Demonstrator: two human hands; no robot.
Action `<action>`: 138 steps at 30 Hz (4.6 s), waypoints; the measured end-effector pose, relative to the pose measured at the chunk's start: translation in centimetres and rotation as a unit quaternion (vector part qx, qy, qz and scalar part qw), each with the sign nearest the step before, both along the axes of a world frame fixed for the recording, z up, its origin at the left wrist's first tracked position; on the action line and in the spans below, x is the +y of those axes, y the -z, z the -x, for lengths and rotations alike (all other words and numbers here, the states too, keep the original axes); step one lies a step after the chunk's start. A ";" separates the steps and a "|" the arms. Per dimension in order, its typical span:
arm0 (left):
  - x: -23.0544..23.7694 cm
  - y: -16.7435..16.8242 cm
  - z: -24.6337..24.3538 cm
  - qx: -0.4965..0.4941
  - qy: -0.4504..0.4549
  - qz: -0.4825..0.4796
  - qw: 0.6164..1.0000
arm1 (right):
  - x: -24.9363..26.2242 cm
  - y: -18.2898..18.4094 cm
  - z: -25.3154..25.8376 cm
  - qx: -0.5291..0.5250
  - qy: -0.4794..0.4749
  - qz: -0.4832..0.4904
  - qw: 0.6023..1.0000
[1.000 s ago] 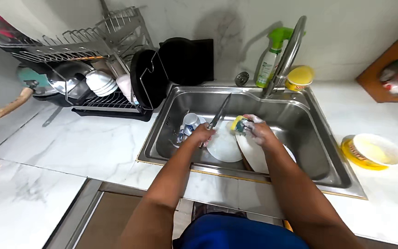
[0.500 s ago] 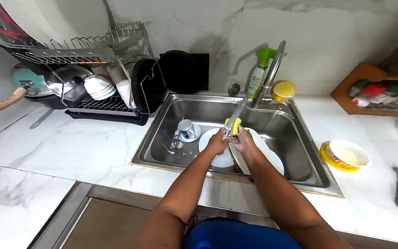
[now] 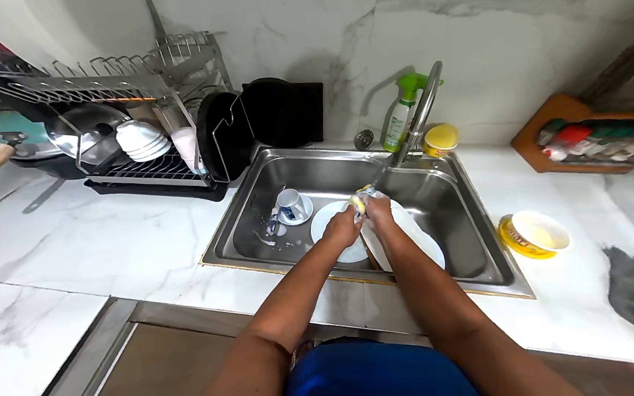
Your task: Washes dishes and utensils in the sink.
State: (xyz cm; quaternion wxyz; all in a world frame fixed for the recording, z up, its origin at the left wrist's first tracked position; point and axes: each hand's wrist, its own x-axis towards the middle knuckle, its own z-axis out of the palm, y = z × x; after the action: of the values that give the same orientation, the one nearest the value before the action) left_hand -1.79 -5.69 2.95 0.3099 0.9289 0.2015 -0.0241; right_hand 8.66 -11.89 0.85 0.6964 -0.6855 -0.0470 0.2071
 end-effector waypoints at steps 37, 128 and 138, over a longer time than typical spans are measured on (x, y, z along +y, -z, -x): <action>1.7 -3.2 3.5 -0.046 -0.120 -0.116 0.985 | -5.6 -1.3 -4.7 0.033 -0.143 -0.162 0.976; 15.7 3.5 8.6 0.161 -0.316 -0.055 0.934 | -3.6 0.1 0.9 -0.190 -0.420 0.295 0.837; 17.7 6.5 7.1 0.210 -0.262 -0.052 0.941 | -9.8 3.6 -7.3 -0.061 -0.233 0.423 0.874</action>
State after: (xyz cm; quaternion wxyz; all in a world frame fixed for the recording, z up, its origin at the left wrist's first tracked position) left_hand -8.93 12.06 -3.54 0.2077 0.8318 0.4991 -0.1260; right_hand 16.00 -21.72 -2.78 0.2680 -0.8949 -0.1552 0.3213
